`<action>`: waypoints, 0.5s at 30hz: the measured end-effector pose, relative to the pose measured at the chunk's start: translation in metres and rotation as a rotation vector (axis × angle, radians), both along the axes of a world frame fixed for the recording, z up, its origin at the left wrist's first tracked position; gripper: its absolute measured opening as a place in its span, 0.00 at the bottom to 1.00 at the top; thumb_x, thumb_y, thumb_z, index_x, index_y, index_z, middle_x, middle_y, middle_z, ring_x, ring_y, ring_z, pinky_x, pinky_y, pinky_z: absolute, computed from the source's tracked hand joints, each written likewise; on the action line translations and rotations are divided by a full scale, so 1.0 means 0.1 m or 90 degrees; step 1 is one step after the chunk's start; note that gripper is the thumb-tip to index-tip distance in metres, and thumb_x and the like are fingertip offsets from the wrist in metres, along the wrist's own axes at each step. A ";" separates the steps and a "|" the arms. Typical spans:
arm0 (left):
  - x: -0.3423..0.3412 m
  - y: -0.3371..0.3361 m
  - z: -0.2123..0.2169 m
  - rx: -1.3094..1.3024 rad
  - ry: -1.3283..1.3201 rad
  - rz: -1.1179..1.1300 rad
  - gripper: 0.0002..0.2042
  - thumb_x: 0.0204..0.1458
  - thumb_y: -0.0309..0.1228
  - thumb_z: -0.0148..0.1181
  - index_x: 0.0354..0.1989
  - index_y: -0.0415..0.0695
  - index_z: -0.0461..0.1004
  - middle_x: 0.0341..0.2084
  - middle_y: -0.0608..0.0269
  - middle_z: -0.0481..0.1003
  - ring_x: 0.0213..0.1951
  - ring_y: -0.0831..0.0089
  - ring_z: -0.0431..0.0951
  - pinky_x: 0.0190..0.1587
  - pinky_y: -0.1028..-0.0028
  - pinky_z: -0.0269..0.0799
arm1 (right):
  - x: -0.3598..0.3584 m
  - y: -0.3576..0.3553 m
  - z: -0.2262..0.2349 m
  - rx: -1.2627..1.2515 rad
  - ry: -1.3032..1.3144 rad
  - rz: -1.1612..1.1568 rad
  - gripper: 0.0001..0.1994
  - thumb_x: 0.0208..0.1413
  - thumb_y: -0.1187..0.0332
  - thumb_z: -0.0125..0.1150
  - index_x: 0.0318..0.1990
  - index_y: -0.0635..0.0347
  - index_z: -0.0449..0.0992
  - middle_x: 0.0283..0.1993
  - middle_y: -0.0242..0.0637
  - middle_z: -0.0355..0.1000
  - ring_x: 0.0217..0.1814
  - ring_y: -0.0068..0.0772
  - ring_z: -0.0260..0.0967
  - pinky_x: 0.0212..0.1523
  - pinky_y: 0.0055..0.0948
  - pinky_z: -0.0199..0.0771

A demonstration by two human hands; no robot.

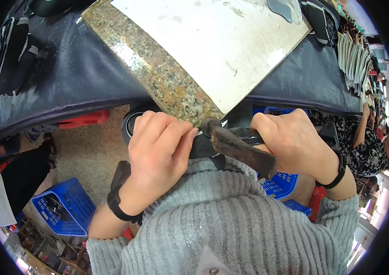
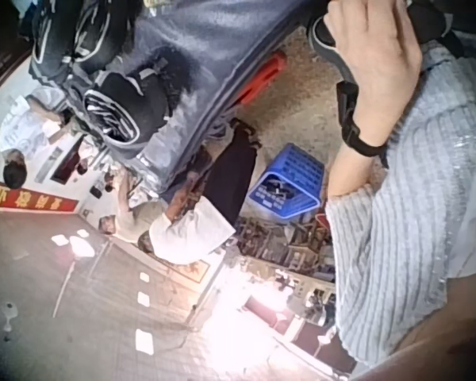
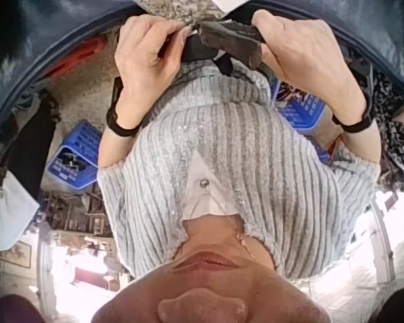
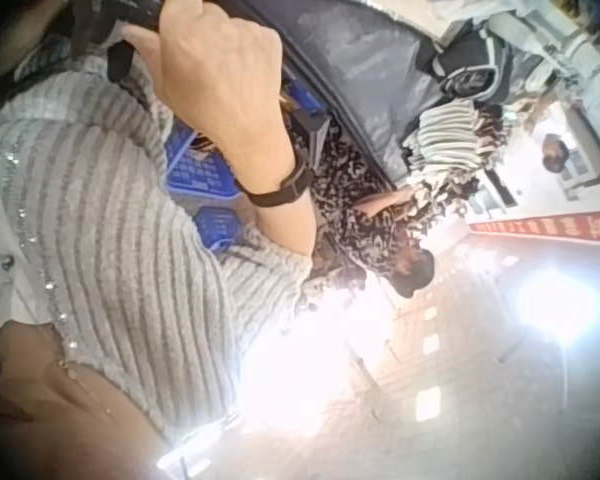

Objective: Assembling and hammering shoe components at a manufacturing station.

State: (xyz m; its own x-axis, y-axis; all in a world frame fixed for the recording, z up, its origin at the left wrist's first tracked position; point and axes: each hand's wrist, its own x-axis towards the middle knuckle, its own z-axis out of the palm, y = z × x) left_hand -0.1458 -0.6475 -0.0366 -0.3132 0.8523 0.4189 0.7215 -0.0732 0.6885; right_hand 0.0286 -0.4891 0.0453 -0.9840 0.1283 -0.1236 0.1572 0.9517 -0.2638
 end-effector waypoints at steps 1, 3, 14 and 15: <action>0.03 0.01 -0.01 0.017 0.031 0.023 0.10 0.37 0.19 0.67 0.29 0.41 0.74 0.24 0.62 0.71 0.28 0.64 0.71 0.33 0.69 0.63 | 0.00 0.00 0.00 -0.004 -0.005 -0.001 0.20 0.49 0.55 0.66 0.26 0.59 0.63 0.16 0.37 0.65 0.15 0.41 0.66 0.14 0.33 0.63; 0.03 0.01 -0.04 0.033 0.065 0.046 0.09 0.39 0.19 0.67 0.29 0.42 0.74 0.24 0.62 0.70 0.28 0.64 0.70 0.32 0.69 0.63 | 0.00 0.02 -0.01 -0.010 -0.008 -0.001 0.19 0.49 0.55 0.66 0.26 0.59 0.63 0.15 0.37 0.65 0.15 0.41 0.66 0.14 0.33 0.63; -0.17 -0.08 0.17 -0.047 0.155 -0.112 0.14 0.38 0.21 0.63 0.37 0.38 0.74 0.32 0.59 0.72 0.35 0.62 0.73 0.39 0.67 0.69 | 0.02 0.05 -0.05 -0.032 -0.018 -0.005 0.19 0.52 0.55 0.63 0.26 0.60 0.63 0.14 0.39 0.65 0.13 0.43 0.65 0.15 0.33 0.63; -0.18 -0.07 0.19 -0.070 0.222 -0.140 0.15 0.36 0.21 0.62 0.37 0.37 0.74 0.33 0.59 0.72 0.37 0.63 0.73 0.40 0.66 0.69 | 0.04 0.05 -0.04 -0.031 -0.018 -0.008 0.19 0.52 0.55 0.63 0.26 0.60 0.63 0.14 0.39 0.65 0.13 0.43 0.65 0.15 0.33 0.63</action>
State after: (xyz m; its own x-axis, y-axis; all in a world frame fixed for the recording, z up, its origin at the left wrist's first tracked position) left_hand -0.1641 -0.6546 -0.0174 0.0249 0.9285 0.3706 0.8882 -0.1907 0.4181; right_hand 0.0321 -0.4842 0.0415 -0.9784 0.1338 -0.1573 0.1770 0.9359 -0.3047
